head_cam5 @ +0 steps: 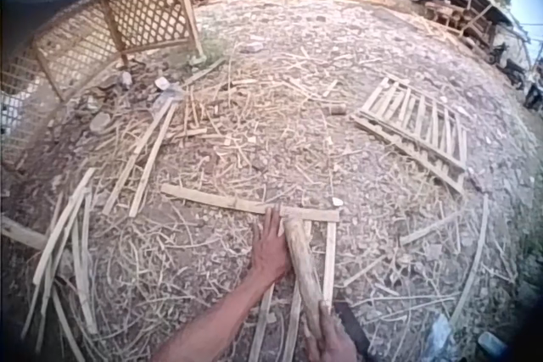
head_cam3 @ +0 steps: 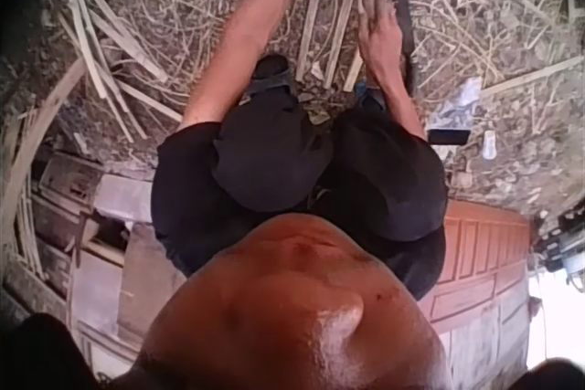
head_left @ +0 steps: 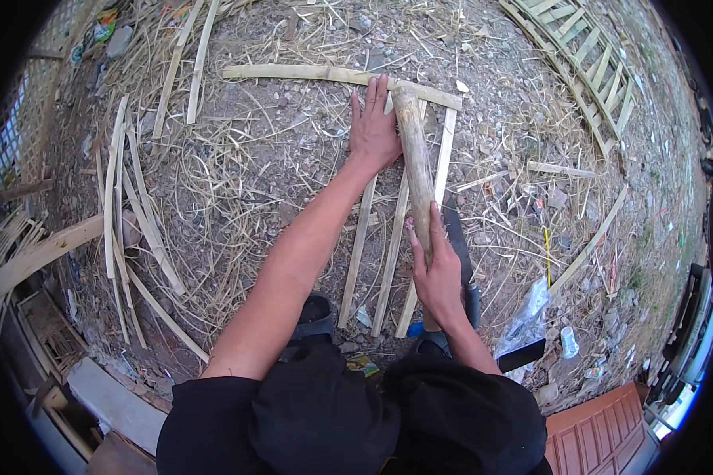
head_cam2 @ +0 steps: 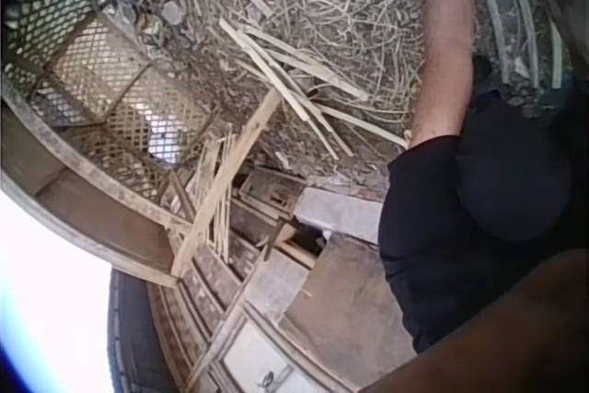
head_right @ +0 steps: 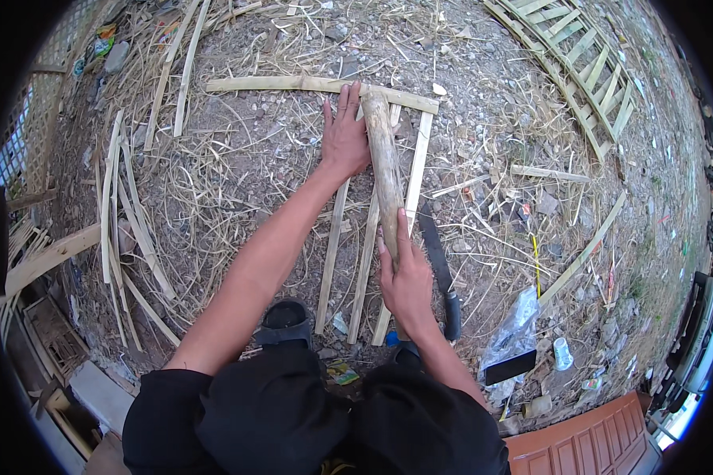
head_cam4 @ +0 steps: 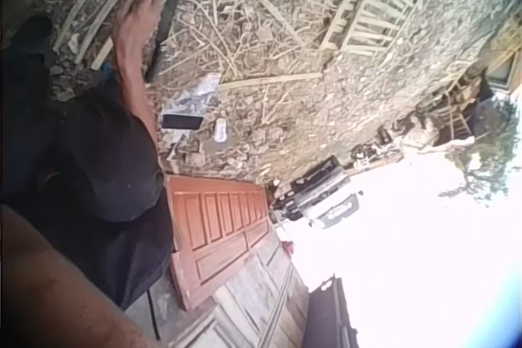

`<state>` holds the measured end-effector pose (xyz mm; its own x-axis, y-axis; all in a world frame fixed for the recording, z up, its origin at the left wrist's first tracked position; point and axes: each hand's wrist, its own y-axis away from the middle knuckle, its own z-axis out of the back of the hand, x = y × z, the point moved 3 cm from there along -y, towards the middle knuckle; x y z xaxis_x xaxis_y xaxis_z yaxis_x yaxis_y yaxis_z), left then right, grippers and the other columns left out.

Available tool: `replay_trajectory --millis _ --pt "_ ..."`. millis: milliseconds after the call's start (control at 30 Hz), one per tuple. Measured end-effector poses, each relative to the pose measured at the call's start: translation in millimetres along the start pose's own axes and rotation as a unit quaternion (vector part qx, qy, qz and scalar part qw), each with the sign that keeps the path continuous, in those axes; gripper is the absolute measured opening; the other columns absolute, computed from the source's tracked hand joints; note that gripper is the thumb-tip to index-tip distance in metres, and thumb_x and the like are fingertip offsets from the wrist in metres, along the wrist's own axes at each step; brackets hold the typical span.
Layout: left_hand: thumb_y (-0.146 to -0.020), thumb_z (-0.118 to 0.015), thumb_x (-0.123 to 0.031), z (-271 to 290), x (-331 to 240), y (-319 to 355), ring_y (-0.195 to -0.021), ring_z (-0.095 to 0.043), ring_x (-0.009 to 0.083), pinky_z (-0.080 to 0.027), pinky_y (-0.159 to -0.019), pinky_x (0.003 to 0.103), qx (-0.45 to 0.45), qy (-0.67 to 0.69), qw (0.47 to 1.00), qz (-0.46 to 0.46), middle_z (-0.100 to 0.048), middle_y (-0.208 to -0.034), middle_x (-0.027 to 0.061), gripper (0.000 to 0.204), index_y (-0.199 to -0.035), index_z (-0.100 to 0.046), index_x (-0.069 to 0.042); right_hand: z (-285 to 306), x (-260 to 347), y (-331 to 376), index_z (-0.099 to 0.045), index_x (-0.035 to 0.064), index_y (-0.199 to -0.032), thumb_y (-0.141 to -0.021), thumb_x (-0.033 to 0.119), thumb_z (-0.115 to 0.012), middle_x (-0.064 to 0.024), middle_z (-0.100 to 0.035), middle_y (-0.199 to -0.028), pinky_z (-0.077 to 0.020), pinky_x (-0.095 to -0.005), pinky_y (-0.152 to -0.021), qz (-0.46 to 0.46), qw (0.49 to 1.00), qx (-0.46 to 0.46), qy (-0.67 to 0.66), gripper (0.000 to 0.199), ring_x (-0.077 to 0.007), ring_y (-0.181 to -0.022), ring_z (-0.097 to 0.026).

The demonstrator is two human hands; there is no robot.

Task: The person assembles pieces of a bamboo frame by hammering wooden pegs into pre-drilled holes using a wooden mallet.

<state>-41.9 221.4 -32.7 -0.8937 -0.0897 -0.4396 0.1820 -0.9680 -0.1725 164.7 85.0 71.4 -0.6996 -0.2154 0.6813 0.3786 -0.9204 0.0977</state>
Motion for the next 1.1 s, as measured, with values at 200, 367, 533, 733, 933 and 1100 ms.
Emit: replay_trajectory --millis 200,367,533,733,933,1100 --pt "-0.092 -0.062 -0.047 -5.7 -0.3 1.2 -0.158 -0.011 0.0366 -0.008 -0.124 0.062 -0.007 0.014 1.0 -0.004 -0.019 -0.168 0.0201 0.073 -0.155 -0.043 -0.017 -2.6 3.7 -6.5 -0.024 0.0221 -0.164 -0.102 0.022 -0.059 -0.0313 -0.066 -0.093 -0.053 -0.0522 -0.069 -0.043 0.998 0.038 0.012 0.071 -0.0475 -0.082 -0.07" --pt "-0.091 -0.062 -0.05 -2.2 0.2 0.4 -0.158 -0.012 0.0356 -0.007 -0.125 0.061 -0.023 0.01 1.0 0.001 -0.021 -0.168 0.0192 0.076 -0.156 -0.042 -0.016 -3.3 9.5 -31.6 -0.026 0.0196 -0.163 -0.103 0.021 -0.059 -0.0328 -0.068 -0.098 -0.0538 -0.0517 -0.075 -0.093 0.993 0.077 0.002 0.069 -0.048 -0.088 -0.07" --pt "-0.085 -0.068 -0.053 2.1 -0.3 0.9 -0.158 -0.011 0.0348 -0.008 -0.125 0.061 0.046 -0.007 0.999 0.007 -0.019 -0.169 0.0173 0.079 -0.154 -0.046 -0.02 7.8 13.3 -6.7 -0.028 0.0144 -0.162 -0.103 0.02 -0.058 -0.0344 -0.068 -0.111 -0.0547 -0.0502 -0.081 -0.081 0.995 0.04 -0.049 0.066 -0.048 -0.099 -0.07" --pt "-0.084 -0.069 -0.053 0.8 0.9 -2.6 -0.158 -0.011 0.0338 -0.008 -0.125 0.061 0.027 -0.014 0.999 0.013 -0.018 -0.17 0.016 0.078 -0.153 -0.048 -0.022 7.7 18.2 -33.3 -0.027 0.0133 -0.162 -0.103 0.019 -0.057 -0.0347 -0.068 -0.112 -0.0545 -0.0505 -0.081 -0.09 0.994 0.063 -0.024 0.066 -0.0483 -0.1 -0.07" --pt "-0.089 -0.061 -0.061 -0.9 0.7 -0.2 -0.158 -0.011 0.0334 -0.007 -0.125 0.06 0.026 -0.033 0.999 0.007 -0.019 -0.17 0.0158 0.077 -0.155 -0.045 -0.025 15.6 17.5 -19.8 -0.026 0.0115 -0.162 -0.104 0.02 -0.058 -0.0325 -0.07 -0.105 -0.055 -0.0474 -0.081 -0.055 0.996 0.026 -0.07 0.067 -0.0466 -0.098 -0.071" --pt "-0.095 -0.049 -0.067 -0.3 1.5 2.2 -0.158 -0.012 0.0334 -0.006 -0.125 0.06 0.011 -0.009 1.0 0.001 -0.019 -0.17 0.016 0.074 -0.157 -0.043 -0.027 34.5 36.5 -24.9 -0.027 0.0105 -0.162 -0.101 0.013 -0.061 -0.0324 -0.068 -0.113 -0.0558 -0.0451 -0.082 -0.041 0.996 -0.019 -0.071 0.069 -0.042 -0.099 -0.072"
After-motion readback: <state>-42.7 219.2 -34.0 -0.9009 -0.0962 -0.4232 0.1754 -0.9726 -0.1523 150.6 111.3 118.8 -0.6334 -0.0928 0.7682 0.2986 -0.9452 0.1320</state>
